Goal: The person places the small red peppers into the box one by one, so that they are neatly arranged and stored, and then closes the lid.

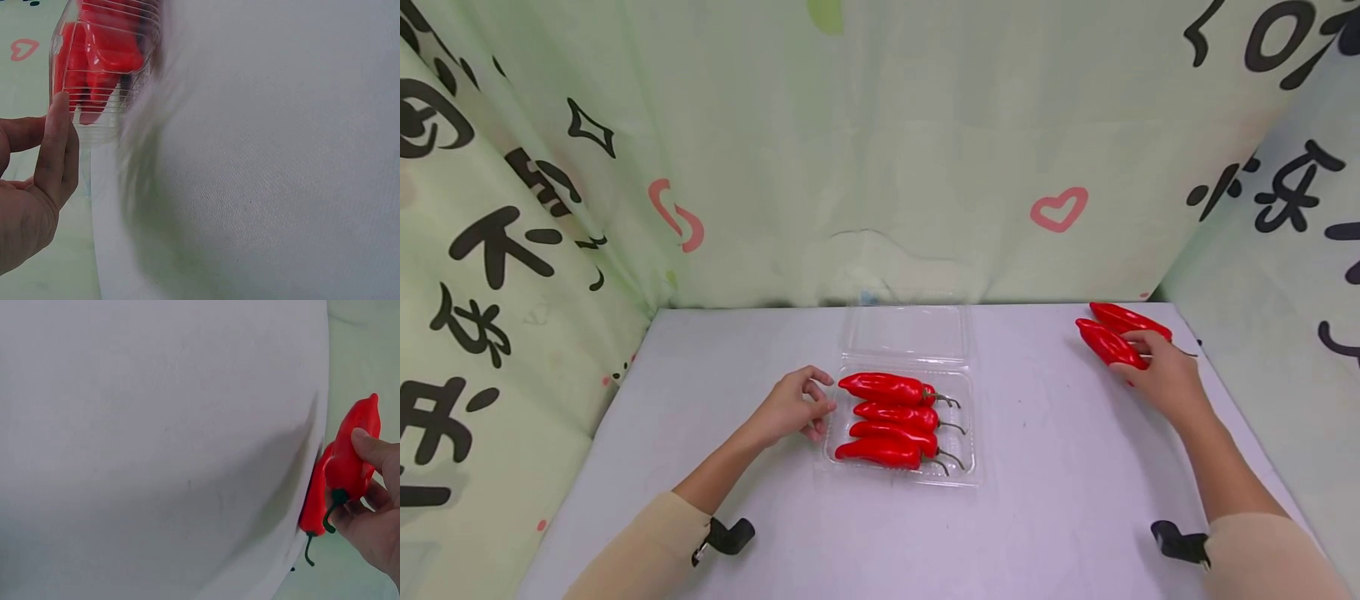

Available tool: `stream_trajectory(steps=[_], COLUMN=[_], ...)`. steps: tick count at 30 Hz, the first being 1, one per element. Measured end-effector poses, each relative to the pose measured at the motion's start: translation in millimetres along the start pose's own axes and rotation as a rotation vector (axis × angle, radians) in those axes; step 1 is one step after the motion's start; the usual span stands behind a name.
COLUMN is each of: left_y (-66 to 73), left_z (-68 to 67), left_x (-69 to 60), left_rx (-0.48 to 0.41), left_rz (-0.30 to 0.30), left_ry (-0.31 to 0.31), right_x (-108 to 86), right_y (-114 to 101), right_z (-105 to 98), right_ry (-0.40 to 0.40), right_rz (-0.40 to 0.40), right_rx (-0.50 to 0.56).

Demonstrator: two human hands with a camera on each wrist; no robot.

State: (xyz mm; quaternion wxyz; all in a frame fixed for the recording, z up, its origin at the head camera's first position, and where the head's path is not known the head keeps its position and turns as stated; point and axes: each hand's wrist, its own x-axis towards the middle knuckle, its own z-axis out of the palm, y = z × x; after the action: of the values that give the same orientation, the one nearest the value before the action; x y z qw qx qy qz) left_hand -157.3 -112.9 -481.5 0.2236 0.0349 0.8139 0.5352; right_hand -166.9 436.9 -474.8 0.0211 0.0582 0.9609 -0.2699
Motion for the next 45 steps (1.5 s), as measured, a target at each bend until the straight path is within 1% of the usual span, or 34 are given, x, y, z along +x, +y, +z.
stream_trajectory(steps=[4,13,17,24,30,36,45], left_y=[-0.2,-0.4,-0.5,0.4,1.0,1.3,1.8], left_z=[0.2,0.1,0.3,0.1,0.0,-0.3,-0.9], left_x=[-0.2,0.2,0.9,0.3,0.3,0.5,-0.3], left_rx=[-0.002,-0.002,0.002,-0.004,0.003,0.003,0.004], left_rz=[0.0,0.003,0.001,0.015,0.013,0.012,0.017], left_ry=[0.002,0.0,0.0,-0.002,-0.001,-0.003,-0.007], right_x=[-3.3,-10.0,-12.4,-18.5,-23.3,-27.7,-32.8], right_y=[-15,-48,-59,-80,-95,-108,-128], right_z=[0,-2,-2,1,9,17,23], right_ry=[0.001,0.025,0.027,0.035,0.032,0.026,0.017], right_rz=[-0.027,-0.103,-0.139,-0.192,-0.231,-0.287,-0.328], right_rx=[0.018,0.015,0.016,0.033,0.035,0.036,0.029])
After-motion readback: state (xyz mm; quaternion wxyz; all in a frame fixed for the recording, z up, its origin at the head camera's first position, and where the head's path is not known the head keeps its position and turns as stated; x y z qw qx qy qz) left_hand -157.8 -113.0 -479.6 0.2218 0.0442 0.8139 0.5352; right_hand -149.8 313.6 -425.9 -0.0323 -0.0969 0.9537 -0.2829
